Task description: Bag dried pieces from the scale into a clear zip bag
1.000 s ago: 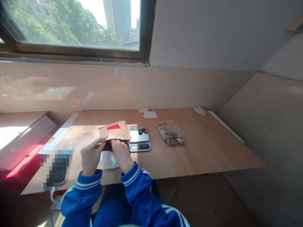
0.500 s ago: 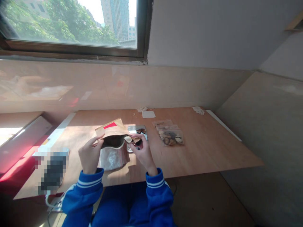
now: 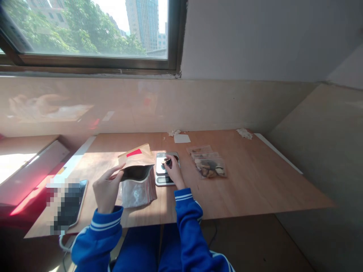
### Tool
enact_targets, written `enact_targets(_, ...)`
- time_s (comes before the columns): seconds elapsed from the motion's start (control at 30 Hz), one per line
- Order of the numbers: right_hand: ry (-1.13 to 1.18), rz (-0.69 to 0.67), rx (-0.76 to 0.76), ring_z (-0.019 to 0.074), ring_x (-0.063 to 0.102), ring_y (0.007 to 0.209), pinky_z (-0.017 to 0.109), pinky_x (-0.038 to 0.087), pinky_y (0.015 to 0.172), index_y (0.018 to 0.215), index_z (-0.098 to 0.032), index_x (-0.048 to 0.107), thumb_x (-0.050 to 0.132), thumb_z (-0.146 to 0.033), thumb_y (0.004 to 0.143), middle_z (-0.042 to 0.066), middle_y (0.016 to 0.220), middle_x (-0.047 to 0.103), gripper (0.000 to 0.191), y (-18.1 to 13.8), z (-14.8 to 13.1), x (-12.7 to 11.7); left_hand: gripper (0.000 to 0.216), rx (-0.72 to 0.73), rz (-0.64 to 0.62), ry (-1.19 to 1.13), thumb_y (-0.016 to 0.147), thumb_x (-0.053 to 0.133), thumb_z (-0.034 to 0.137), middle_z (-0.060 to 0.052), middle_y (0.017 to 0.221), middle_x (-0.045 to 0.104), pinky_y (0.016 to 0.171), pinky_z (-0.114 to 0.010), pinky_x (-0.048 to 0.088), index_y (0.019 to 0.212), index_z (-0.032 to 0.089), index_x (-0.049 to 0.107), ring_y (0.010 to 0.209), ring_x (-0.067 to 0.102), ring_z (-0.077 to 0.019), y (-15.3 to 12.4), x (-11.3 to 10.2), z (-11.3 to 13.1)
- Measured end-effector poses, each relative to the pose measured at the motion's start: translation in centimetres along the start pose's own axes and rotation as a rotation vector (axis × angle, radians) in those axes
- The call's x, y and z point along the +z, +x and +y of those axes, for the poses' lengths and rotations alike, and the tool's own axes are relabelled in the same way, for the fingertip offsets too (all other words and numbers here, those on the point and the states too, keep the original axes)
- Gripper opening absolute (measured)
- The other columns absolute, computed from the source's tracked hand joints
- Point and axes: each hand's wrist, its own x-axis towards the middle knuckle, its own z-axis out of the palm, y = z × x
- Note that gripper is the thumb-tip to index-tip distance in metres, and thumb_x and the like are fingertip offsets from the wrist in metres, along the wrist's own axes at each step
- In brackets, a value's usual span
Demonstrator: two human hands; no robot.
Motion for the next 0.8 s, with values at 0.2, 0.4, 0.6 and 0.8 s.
enact_targets(0.2,-0.073,0.117,-0.033,0.0231,0.056,0.108,0.036,0.051,0.085,0.125,-0.019,0.053,0.053,-0.030,0.084,0.012,0.119,0.057,0.043,-0.1,0.6,-1.2,0.022,-0.009,-0.015,-0.008,0.076,0.062,0.028,0.003,0.085,0.076,0.073,-0.026,0.052,0.094,0.027,0.075,0.077,0.071,-0.0182,0.0,0.1,-0.2)
enact_targets(0.4,-0.184,0.269,-0.006,0.0206,0.059,0.091,0.036,0.052,0.081,0.131,-0.018,0.052,0.054,-0.036,0.086,0.013,0.112,0.055,0.049,-1.0,1.1,-2.6,0.022,-0.017,-0.019,-0.007,0.077,0.062,0.029,0.002,0.085,0.076,0.075,-0.028,0.051,0.094,0.027,0.075,0.081,0.071,-0.0194,-0.2,0.1,-0.1)
enact_targets(0.6,-0.168,0.297,0.040,0.0245,0.059,0.098,0.040,0.052,0.083,0.130,-0.013,0.048,0.058,-0.040,0.082,0.016,0.113,0.061,0.056,-1.1,1.8,-2.6,0.022,-0.012,-0.024,-0.014,0.077,0.062,0.029,0.002,0.086,0.076,0.075,-0.028,0.052,0.095,0.028,0.075,0.082,0.071,-0.0199,-0.2,0.1,0.0)
enact_targets(0.8,-0.181,0.305,0.016,0.0195,0.058,0.084,0.036,0.052,0.076,0.127,-0.013,0.047,0.058,-0.038,0.080,0.016,0.111,0.058,0.055,-0.9,2.2,-1.6,0.022,0.007,-0.015,0.002,0.077,0.062,0.029,0.002,0.086,0.076,0.074,-0.029,0.052,0.094,0.028,0.076,0.081,0.071,-0.0206,-0.2,0.0,0.0)
